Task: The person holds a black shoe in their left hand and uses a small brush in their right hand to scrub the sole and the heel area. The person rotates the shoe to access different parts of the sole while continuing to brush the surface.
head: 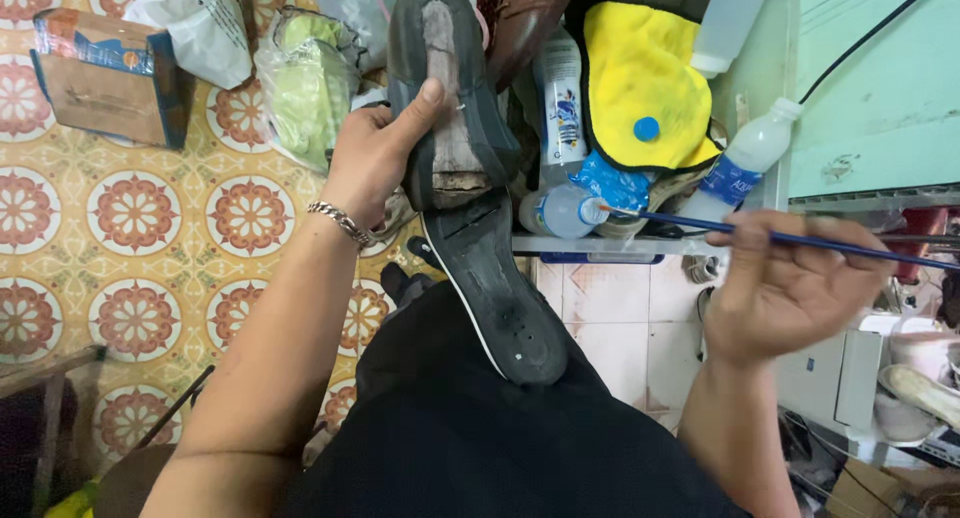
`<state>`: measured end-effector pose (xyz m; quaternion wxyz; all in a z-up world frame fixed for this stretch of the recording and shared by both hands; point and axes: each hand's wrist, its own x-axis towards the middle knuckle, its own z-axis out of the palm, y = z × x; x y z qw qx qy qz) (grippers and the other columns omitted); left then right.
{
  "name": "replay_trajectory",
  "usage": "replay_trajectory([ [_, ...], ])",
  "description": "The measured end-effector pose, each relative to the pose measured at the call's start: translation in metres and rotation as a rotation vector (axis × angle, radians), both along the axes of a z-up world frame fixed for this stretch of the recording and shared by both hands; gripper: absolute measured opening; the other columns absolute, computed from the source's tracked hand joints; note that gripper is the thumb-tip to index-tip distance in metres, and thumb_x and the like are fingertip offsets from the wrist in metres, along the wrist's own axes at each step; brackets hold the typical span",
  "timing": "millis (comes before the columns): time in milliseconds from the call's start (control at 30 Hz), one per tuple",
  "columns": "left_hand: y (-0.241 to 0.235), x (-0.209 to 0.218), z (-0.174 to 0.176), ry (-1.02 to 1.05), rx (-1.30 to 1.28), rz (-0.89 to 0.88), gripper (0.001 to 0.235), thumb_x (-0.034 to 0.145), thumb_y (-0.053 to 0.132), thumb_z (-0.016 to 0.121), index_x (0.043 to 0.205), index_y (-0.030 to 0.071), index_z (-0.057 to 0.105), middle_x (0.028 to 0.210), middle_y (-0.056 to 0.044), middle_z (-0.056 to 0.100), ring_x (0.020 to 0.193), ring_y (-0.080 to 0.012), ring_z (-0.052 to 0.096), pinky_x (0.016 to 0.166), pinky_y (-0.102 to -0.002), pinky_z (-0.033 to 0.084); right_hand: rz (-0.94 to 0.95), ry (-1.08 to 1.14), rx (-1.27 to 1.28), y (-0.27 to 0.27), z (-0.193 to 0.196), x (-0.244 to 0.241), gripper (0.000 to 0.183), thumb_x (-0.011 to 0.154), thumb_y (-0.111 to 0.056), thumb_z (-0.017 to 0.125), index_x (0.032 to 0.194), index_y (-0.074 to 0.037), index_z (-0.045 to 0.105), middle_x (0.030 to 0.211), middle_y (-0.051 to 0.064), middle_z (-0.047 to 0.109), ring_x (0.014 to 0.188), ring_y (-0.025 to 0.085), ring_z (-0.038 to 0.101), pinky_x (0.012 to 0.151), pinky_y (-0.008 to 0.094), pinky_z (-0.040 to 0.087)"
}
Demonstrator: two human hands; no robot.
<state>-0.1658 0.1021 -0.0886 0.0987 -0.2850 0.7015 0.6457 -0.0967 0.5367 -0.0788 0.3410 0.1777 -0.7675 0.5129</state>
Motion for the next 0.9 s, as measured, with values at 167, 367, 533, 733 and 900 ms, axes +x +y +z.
replay_trajectory([
  [167,-0.001,-0.005,-0.004,-0.041,0.064,-0.004,0.079,0.096,0.081,0.087,0.071,0.027,0.035,0.066,0.009,0.035,0.061,-0.0095,0.033,0.063,-0.033,0.024,0.066,-0.11,0.088,-0.067,0.042,-0.005,0.04,0.127,0.023,0.078,0.144,0.007,0.046,0.12,0.035,0.069,0.099,0.043,0.081,0.091,0.047,0.077],
  [367,0.001,-0.009,0.008,-0.138,0.069,-0.001,0.081,0.089,0.088,0.084,0.072,0.027,0.033,0.067,0.008,0.035,0.065,-0.0115,0.03,0.065,-0.033,0.023,0.167,-0.154,0.267,-0.071,0.027,-0.013,0.026,0.124,0.01,0.084,0.136,0.011,0.061,0.116,0.032,0.081,0.106,0.041,0.085,0.096,0.045,0.071],
  [533,0.003,-0.017,0.016,-0.211,0.093,-0.013,0.08,0.084,0.09,0.081,0.074,0.025,0.036,0.065,0.003,0.043,0.055,-0.0178,0.052,0.052,-0.039,0.037,0.133,-0.135,0.396,-0.076,0.025,-0.016,0.02,0.125,0.005,0.086,0.133,0.013,0.069,0.119,0.029,0.084,0.104,0.036,0.086,0.094,0.04,0.072],
  [733,0.004,-0.02,0.02,-0.216,0.134,-0.003,0.079,0.083,0.086,0.086,0.08,0.024,0.037,0.068,0.003,0.043,0.059,-0.0159,0.046,0.057,-0.039,0.036,0.114,-0.227,0.45,-0.074,0.016,-0.02,0.028,0.126,-0.006,0.091,0.137,0.003,0.067,0.119,0.02,0.089,0.104,0.029,0.09,0.094,0.037,0.072],
  [900,0.004,-0.018,0.02,-0.209,-0.002,-0.044,0.089,0.081,0.093,0.084,0.078,0.026,0.026,0.076,0.005,0.033,0.073,-0.0148,0.032,0.075,-0.034,0.023,0.11,-0.185,0.436,-0.077,0.016,-0.02,0.027,0.123,-0.003,0.093,0.134,0.008,0.07,0.12,0.024,0.087,0.107,0.034,0.09,0.097,0.041,0.075],
])
